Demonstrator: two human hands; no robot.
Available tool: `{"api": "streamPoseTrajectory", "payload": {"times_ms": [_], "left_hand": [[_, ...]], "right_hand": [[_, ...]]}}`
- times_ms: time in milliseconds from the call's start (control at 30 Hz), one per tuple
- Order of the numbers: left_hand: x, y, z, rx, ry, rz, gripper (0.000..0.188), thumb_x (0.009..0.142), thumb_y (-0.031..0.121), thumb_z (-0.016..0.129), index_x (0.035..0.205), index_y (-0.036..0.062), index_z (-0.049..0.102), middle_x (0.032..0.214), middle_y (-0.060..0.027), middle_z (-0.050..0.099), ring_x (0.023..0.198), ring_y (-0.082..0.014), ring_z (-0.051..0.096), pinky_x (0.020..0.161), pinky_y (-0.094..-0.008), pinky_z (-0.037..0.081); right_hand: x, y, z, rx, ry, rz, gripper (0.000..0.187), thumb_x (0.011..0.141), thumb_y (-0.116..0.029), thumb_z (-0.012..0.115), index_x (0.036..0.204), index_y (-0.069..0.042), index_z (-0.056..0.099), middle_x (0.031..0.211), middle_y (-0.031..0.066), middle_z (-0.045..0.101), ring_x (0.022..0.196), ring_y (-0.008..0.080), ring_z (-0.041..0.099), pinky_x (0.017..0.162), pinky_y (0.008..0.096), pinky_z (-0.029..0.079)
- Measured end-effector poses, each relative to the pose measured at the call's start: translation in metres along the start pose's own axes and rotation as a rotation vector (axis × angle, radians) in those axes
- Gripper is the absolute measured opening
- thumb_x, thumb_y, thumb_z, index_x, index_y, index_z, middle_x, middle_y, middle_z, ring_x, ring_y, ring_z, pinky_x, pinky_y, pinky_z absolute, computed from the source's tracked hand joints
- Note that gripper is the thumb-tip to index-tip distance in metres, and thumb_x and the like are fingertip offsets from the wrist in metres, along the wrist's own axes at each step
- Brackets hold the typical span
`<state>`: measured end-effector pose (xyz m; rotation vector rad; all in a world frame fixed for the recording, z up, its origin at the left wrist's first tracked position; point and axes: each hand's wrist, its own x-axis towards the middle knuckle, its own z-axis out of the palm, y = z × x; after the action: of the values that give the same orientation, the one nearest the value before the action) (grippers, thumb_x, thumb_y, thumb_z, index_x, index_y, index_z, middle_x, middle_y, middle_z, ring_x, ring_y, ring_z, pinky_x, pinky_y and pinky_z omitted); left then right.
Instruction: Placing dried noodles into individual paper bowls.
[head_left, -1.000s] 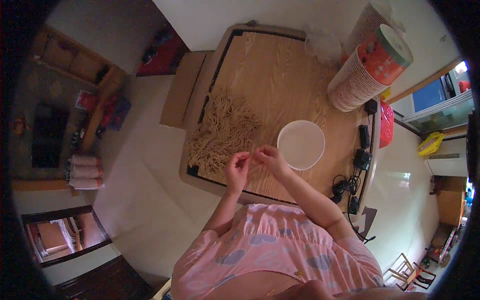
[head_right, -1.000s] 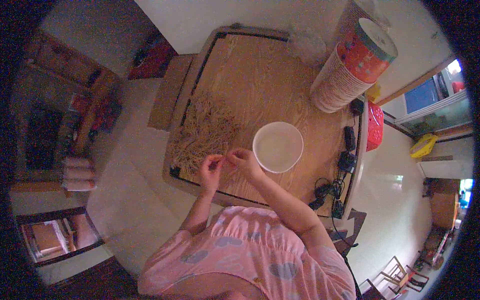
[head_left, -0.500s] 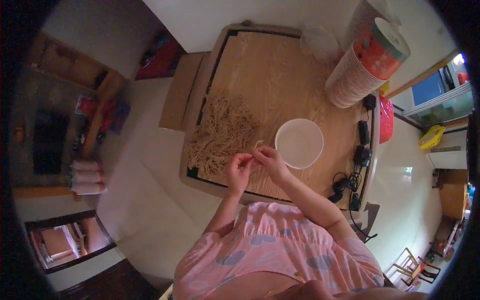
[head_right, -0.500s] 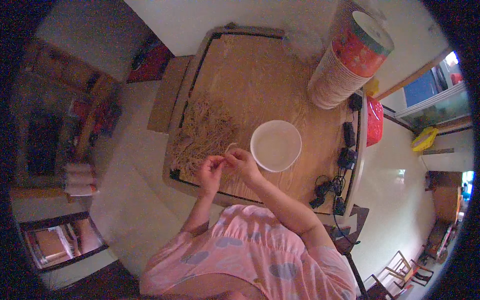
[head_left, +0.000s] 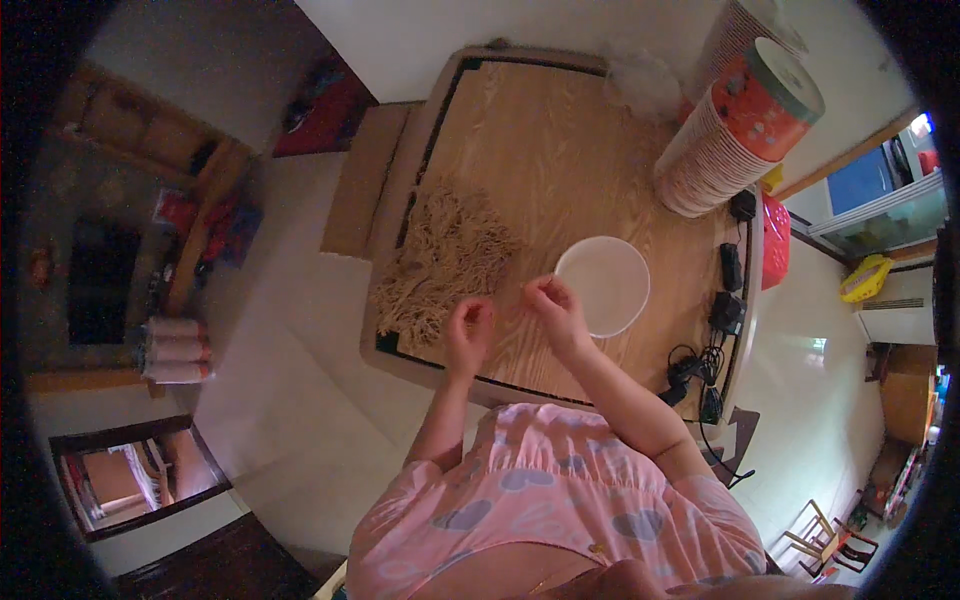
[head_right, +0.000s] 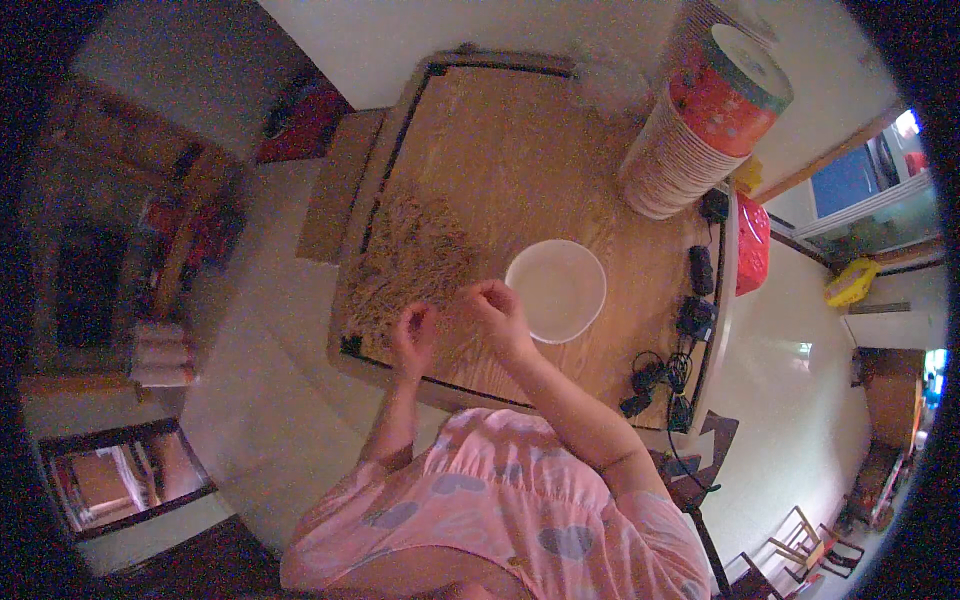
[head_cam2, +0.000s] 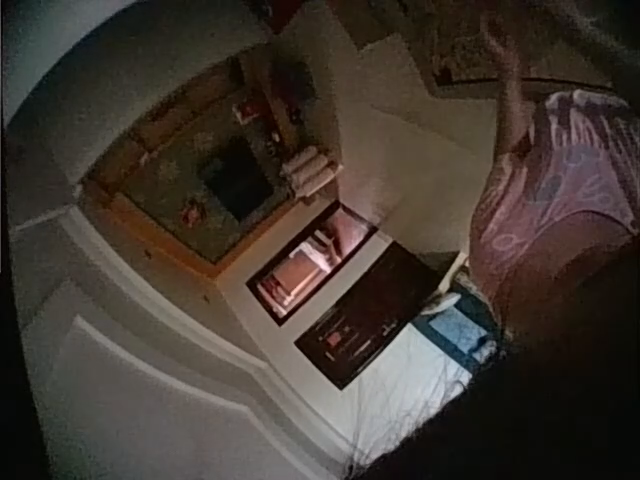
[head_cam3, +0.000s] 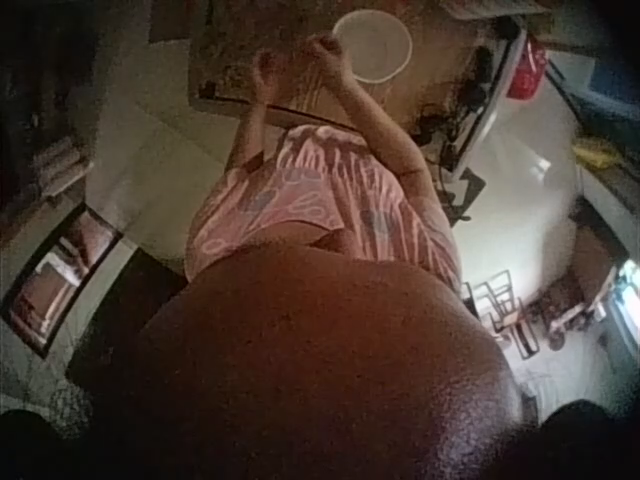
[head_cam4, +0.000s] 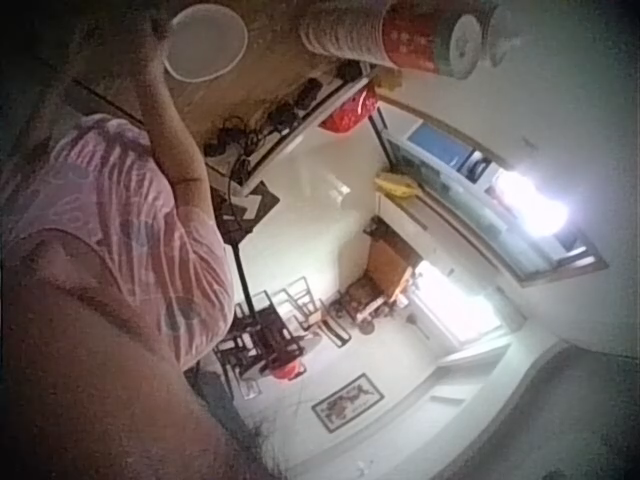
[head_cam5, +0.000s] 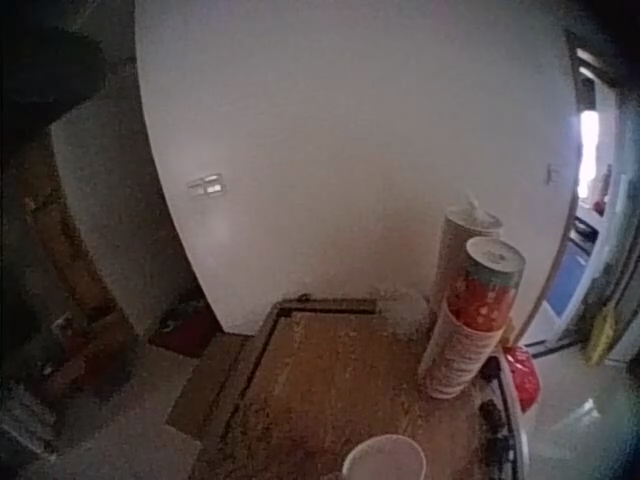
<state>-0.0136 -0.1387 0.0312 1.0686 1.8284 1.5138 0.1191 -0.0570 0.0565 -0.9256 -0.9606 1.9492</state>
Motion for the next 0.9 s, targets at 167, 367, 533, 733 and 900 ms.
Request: {"api": "streamPoseTrajectory", "payload": {"times_ms": [167,367,533,733,900], "left_hand": [[0.045,-0.039,-0.024,0.349,0.232,-0.054,0.012,0.086,0.015,0.052,0.092,0.0052,0.053,0.078,-0.0061,0.058,0.066,-0.0144,0.055,0.060,-0.0269,0.044],[0.078,-0.084,-0.042,0.649,0.154,0.060,0.014,0.086,0.019,0.052,0.095,0.0085,0.050,0.073,-0.0089,0.055,0.063,-0.0199,0.054,0.055,-0.0322,0.042],[0.080,-0.080,-0.045,0.964,0.265,0.277,0.010,0.084,0.013,0.053,0.091,0.0069,0.053,0.074,-0.0084,0.056,0.066,-0.0238,0.055,0.058,-0.0342,0.044],[0.006,0.035,0.017,-0.185,-0.179,-0.044,0.010,0.082,0.013,0.056,0.083,0.0036,0.059,0.078,-0.0040,0.060,0.071,-0.0156,0.056,0.062,-0.0265,0.044],[-0.022,0.084,0.039,-0.564,-0.375,-0.517,0.012,0.083,0.014,0.056,0.081,0.0036,0.063,0.078,-0.0024,0.061,0.067,-0.0076,0.052,0.059,-0.0207,0.041]], "right_hand": [[0.005,-0.023,-0.002,0.062,0.092,-0.109,0.007,0.085,-0.011,0.051,0.086,-0.004,0.051,0.082,0.0036,0.055,0.074,0.0115,0.053,0.072,0.0253,0.044],[-0.026,-0.100,0.005,0.305,0.103,-0.249,0.004,0.086,-0.011,0.049,0.087,-0.007,0.047,0.075,0.0030,0.052,0.072,0.0141,0.052,0.077,0.0310,0.045],[-0.075,-0.174,-0.005,0.389,-0.064,-0.348,0.007,0.082,-0.007,0.050,0.081,-0.009,0.043,0.065,-0.0023,0.044,0.058,0.0045,0.041,0.043,0.0198,0.028],[-0.068,-0.119,-0.015,-0.527,-0.131,-0.138,0.008,0.081,-0.011,0.055,0.087,-0.006,0.052,0.060,-0.0022,0.047,0.049,0.0075,0.044,0.043,0.0228,0.034],[-0.070,-0.086,-0.004,-0.817,-0.061,-0.196,0.011,0.078,-0.011,0.059,0.083,-0.003,0.054,0.059,0.0065,0.050,0.051,0.0139,0.046,0.049,0.0284,0.040]]}}
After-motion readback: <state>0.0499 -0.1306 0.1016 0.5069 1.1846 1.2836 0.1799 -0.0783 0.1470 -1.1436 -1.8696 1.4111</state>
